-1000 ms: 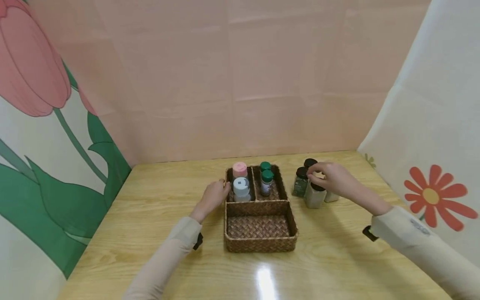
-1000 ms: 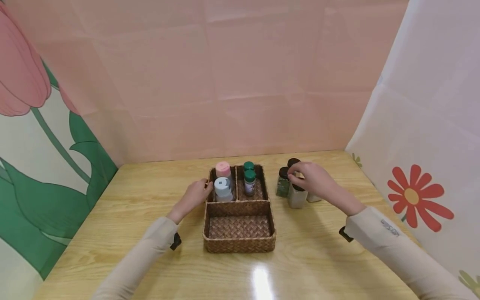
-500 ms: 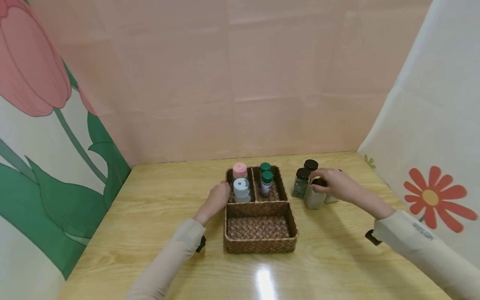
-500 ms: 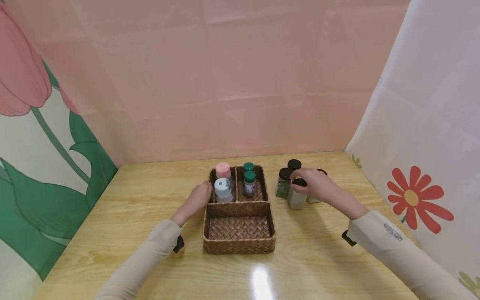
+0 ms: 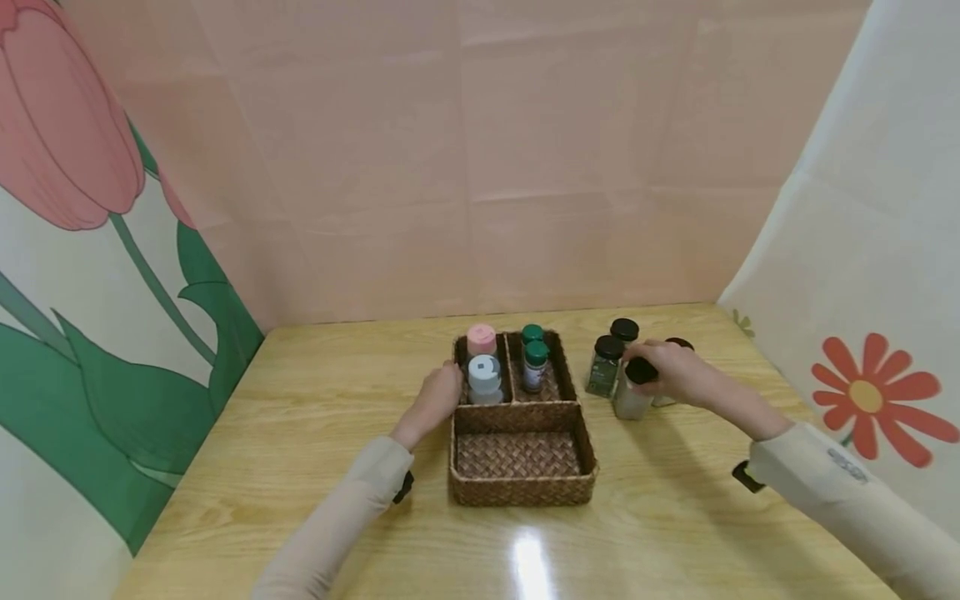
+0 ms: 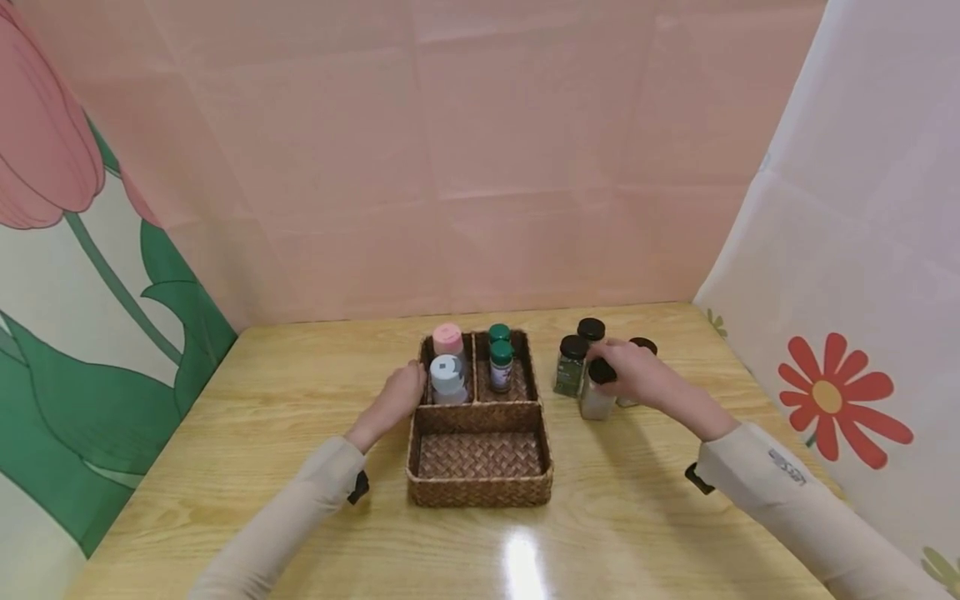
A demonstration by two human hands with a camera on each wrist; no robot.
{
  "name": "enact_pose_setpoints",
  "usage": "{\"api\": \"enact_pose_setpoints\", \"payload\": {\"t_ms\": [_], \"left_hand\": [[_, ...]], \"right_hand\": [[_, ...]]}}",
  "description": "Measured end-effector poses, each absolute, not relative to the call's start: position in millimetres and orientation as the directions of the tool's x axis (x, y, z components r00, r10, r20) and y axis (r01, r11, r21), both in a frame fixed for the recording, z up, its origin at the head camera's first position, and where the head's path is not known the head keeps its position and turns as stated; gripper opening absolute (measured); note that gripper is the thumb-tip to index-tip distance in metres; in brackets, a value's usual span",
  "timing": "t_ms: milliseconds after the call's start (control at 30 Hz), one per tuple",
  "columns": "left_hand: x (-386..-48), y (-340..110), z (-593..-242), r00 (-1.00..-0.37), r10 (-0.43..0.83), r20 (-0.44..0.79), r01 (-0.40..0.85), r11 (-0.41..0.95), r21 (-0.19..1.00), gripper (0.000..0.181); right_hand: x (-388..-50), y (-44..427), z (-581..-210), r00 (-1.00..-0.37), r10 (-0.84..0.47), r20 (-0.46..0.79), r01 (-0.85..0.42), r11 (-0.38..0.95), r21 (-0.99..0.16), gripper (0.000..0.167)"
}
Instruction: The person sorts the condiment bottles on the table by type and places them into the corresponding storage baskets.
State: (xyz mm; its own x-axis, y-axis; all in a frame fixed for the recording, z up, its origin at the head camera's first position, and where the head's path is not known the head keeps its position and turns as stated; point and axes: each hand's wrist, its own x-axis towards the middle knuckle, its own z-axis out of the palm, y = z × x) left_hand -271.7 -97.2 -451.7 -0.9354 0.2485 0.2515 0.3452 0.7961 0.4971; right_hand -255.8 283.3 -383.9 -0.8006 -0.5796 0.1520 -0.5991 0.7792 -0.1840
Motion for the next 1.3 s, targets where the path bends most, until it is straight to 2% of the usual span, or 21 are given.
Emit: {"api": "enact_pose_setpoints", "payload": {"t_ms": [433, 733, 1100, 1300], "left_hand": [[-272.4, -95.7, -453.4, -0.948, 0.228, 0.223, 0.313, 0.799, 0.513, 0.027], [-268.4, -95.0, -449.5, -0.950, 0.224, 0.220, 0.308, 0.794, 0.524, 0.027], [-269.0, -95.1, -450.0, -0.932, 0.264, 0.249, 0.355, 0.803, 0.479, 0.026], [-268.8, -94.8, -448.8, -0.948, 0.233, 0.218, 0.315, 0.798, 0.513, 0.029]], "right_hand": [[-256.5, 284.8, -390.8, -0.807, -0.576, 0.127, -0.590, 0.786, -0.187, 0.049], [-257.6, 284.5, -392.6, -0.810, -0.570, 0.137, -0.587, 0.786, -0.195, 0.050], [-257.9, 285.6, -392.4, -0.828, -0.547, 0.125, -0.561, 0.803, -0.202, 0.051], [-258.2, 286.6, -390.7, -0.820, -0.555, 0.142, -0.572, 0.795, -0.199, 0.046]]}}
